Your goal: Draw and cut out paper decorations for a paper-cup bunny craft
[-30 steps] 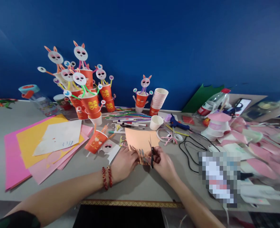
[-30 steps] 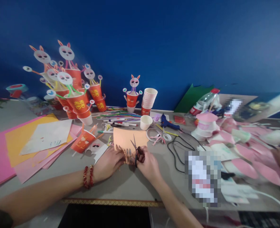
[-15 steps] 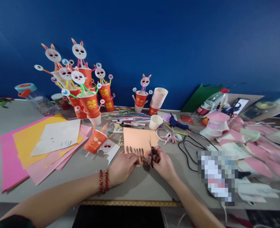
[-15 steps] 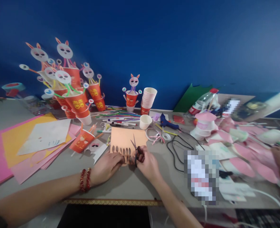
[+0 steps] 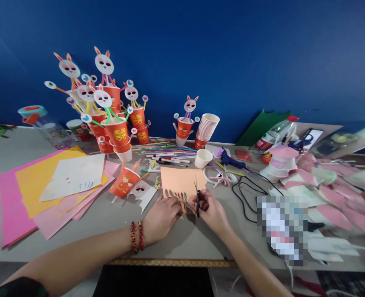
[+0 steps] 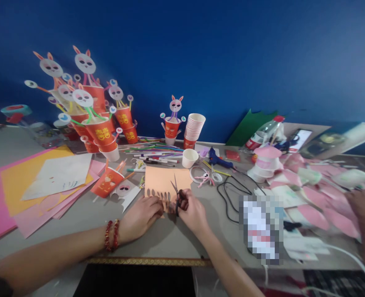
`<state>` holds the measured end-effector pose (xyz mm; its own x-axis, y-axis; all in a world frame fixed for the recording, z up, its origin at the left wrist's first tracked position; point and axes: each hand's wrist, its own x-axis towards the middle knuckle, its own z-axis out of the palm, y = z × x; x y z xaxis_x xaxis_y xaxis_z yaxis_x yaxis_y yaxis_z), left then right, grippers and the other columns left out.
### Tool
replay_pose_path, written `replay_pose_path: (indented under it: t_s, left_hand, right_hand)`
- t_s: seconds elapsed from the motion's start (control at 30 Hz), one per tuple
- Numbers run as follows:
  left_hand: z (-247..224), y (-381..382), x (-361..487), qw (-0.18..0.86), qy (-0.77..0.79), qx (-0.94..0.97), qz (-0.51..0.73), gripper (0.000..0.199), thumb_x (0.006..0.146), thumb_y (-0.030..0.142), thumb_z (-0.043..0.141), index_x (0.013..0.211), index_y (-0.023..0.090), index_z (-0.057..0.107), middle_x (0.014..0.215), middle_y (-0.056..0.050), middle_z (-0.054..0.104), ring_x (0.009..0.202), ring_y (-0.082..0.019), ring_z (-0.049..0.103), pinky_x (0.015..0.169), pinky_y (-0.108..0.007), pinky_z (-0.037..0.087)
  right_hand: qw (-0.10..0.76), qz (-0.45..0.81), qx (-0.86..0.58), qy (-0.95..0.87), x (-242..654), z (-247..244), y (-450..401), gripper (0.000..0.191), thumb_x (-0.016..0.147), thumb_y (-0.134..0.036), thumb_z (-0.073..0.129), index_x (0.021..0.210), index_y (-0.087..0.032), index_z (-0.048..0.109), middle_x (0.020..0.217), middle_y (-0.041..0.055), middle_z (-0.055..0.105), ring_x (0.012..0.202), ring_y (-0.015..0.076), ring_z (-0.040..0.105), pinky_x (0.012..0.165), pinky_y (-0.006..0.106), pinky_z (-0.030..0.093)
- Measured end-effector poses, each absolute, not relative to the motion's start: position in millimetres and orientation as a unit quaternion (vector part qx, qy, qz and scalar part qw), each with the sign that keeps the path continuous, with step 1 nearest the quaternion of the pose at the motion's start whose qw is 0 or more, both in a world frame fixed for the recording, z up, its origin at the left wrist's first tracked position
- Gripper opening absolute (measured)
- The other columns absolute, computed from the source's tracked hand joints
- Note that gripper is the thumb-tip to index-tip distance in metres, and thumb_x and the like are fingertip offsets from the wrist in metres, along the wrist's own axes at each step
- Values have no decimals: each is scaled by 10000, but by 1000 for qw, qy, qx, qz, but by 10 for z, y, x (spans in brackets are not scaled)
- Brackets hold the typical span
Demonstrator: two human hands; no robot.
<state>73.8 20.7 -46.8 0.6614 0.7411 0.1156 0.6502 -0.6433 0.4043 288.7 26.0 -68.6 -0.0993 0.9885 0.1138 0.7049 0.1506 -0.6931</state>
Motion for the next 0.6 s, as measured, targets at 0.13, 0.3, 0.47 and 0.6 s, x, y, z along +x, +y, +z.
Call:
replay_pose_path:
  t_s: [0.13,0.3,0.47,0.6]
  left_hand:
    - [-471,197,695,165,374,901,143,135,949,196,481,1013,186,600,1052,-61,613,988,-230,567,873,-374,411]
    - [-441,205,692,160,360,908,143,134,956,222,487,953,186,616,1028,-57,618,1008,-233,548,886,-372,420]
    - [-482,147,699,120,357,917,129,104,943,184,486,945,174,590,996,-65,606,976,-239,540,889,-394,423]
    - [-522,68,658,100,347,924,126,98,953,213,481,919,178,566,997,-61,594,947,-237,532,865,-393,429]
  right_hand:
    - [283,234,-615,-698,2889,-686,260,215,750,-310,615,906,-210,505,611,-46,563,527,148,538,492,226,389]
    - [288,241,-608,-699,2901,-708,266,210,750,-277,594,926,-205,505,616,-40,581,520,143,542,490,223,389]
    - [289,263,-609,-691,2898,-696,271,249,759,-344,621,923,-217,484,608,-47,574,518,151,546,501,232,408]
    - [289,265,-610,-689,2894,-688,271,225,756,-329,614,909,-218,494,622,-39,593,513,146,542,497,231,406]
